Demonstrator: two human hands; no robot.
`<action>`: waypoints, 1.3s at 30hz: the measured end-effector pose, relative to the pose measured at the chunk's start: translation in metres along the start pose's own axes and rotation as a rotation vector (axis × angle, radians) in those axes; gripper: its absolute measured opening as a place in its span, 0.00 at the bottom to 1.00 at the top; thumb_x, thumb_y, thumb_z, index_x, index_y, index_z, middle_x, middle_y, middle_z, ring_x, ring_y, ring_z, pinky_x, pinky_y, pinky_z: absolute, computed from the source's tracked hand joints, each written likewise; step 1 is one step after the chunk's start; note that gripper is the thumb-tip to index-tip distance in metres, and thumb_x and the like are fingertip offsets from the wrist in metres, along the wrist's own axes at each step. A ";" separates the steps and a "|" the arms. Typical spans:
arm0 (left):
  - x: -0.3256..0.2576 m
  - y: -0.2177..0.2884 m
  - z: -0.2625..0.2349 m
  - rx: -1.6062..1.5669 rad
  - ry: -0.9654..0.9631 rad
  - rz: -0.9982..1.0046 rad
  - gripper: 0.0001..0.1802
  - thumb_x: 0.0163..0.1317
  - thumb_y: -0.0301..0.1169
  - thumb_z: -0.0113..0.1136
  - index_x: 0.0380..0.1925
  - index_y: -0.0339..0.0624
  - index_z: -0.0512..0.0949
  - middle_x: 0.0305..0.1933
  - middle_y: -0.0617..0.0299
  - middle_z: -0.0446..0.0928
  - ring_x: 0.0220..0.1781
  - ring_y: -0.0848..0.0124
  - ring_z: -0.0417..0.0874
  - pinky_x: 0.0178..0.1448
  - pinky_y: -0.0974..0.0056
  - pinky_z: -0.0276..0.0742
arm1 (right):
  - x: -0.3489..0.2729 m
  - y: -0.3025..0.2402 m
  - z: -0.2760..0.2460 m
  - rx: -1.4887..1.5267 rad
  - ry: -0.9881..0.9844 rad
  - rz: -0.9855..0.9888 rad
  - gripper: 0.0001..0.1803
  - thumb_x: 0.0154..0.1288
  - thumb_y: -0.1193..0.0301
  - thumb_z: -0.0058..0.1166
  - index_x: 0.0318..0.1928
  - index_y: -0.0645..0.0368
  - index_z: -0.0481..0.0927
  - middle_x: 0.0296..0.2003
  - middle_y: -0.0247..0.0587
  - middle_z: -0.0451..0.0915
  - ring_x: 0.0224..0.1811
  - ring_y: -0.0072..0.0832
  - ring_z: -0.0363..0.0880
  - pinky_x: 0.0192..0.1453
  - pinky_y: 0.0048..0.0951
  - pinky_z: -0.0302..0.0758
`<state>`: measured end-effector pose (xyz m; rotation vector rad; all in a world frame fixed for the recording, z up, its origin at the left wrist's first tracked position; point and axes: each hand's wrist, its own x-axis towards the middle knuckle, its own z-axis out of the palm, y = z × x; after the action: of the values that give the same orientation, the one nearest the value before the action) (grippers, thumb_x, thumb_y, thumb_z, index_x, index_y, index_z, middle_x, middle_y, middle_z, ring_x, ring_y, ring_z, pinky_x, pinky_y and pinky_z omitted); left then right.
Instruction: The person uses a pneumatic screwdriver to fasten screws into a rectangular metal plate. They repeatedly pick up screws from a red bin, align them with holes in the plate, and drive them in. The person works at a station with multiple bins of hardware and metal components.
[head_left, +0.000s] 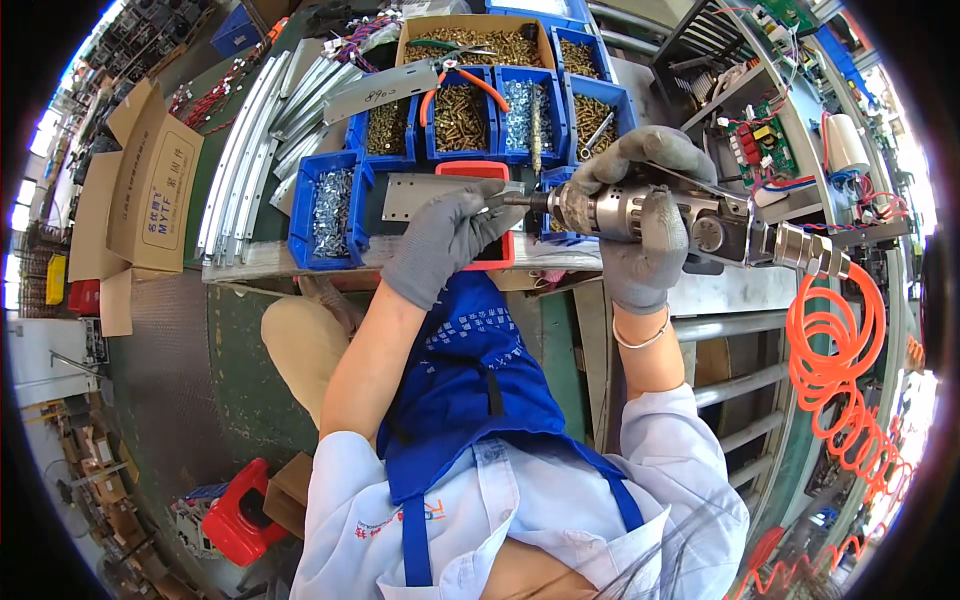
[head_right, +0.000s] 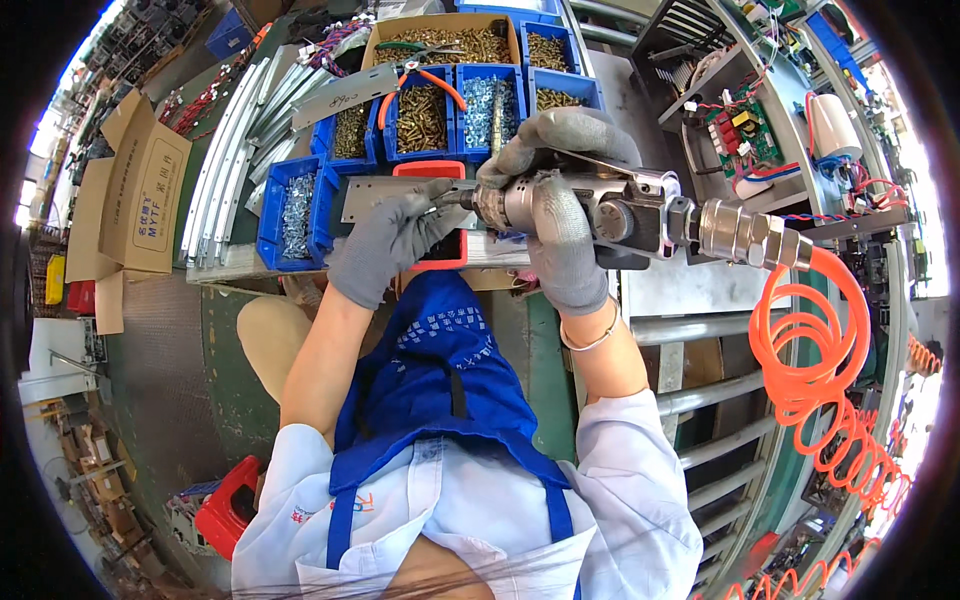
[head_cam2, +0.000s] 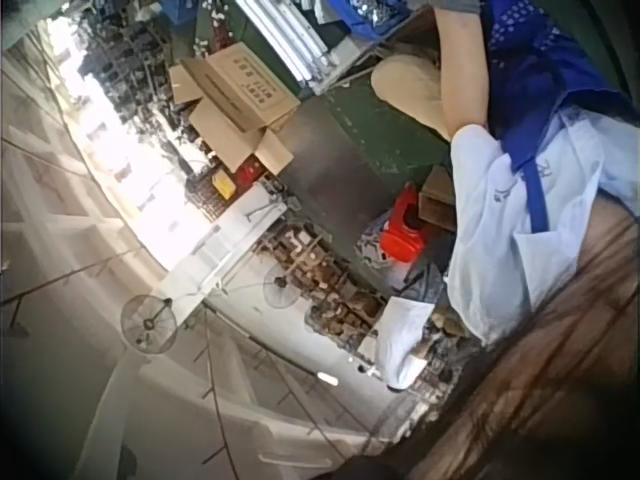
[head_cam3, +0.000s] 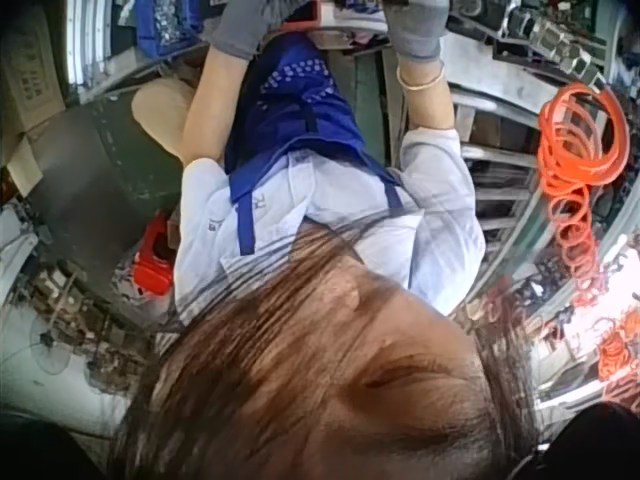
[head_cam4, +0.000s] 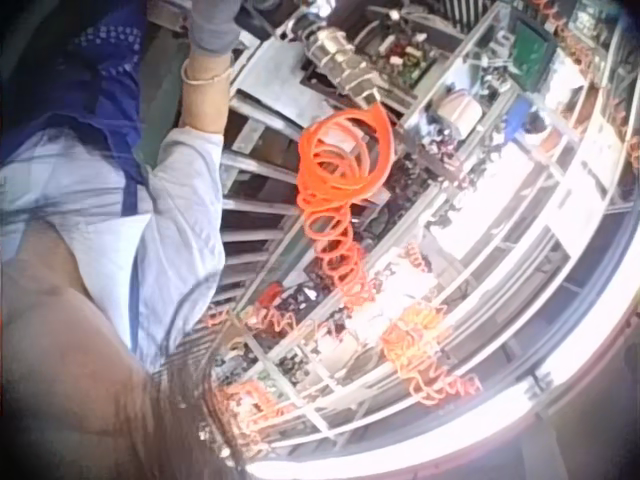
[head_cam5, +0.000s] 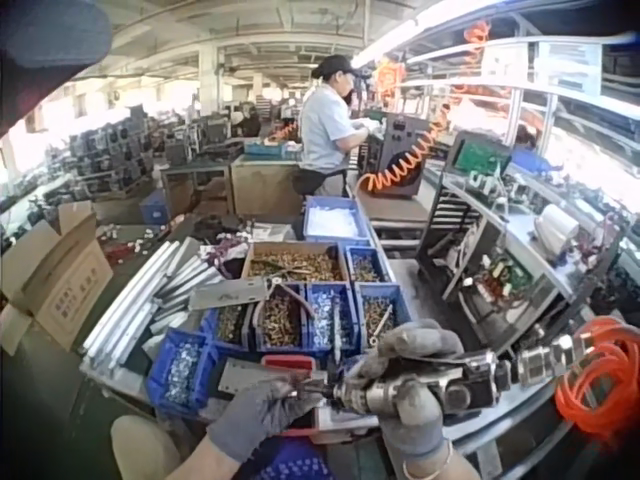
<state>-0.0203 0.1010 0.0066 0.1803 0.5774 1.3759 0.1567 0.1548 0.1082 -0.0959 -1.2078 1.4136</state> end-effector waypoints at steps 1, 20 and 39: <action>-0.002 0.001 0.003 0.001 0.007 -0.014 0.20 0.70 0.27 0.40 0.59 0.25 0.63 0.56 0.42 0.73 0.52 0.58 0.81 0.55 0.65 0.83 | -0.001 0.000 -0.001 0.000 0.003 0.001 0.23 0.58 0.65 0.62 0.52 0.58 0.70 0.40 0.44 0.74 0.39 0.31 0.77 0.41 0.40 0.81; -0.008 -0.008 -0.012 0.247 -0.027 0.109 0.18 0.68 0.29 0.53 0.54 0.28 0.71 0.48 0.45 0.79 0.46 0.61 0.84 0.44 0.70 0.86 | -0.013 0.007 -0.002 -0.005 0.129 0.013 0.16 0.65 0.71 0.48 0.52 0.57 0.67 0.39 0.45 0.74 0.38 0.32 0.77 0.43 0.39 0.80; 0.022 -0.003 0.002 1.493 0.108 0.442 0.11 0.60 0.30 0.57 0.41 0.47 0.83 0.32 0.61 0.79 0.30 0.68 0.80 0.34 0.65 0.74 | 0.007 0.034 -0.023 -0.077 0.242 0.087 0.11 0.64 0.77 0.48 0.47 0.63 0.72 0.32 0.42 0.77 0.29 0.25 0.77 0.35 0.32 0.80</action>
<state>-0.0147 0.1217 0.0008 1.4984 1.6404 1.0925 0.1473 0.1824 0.0788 -0.3671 -1.0666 1.3864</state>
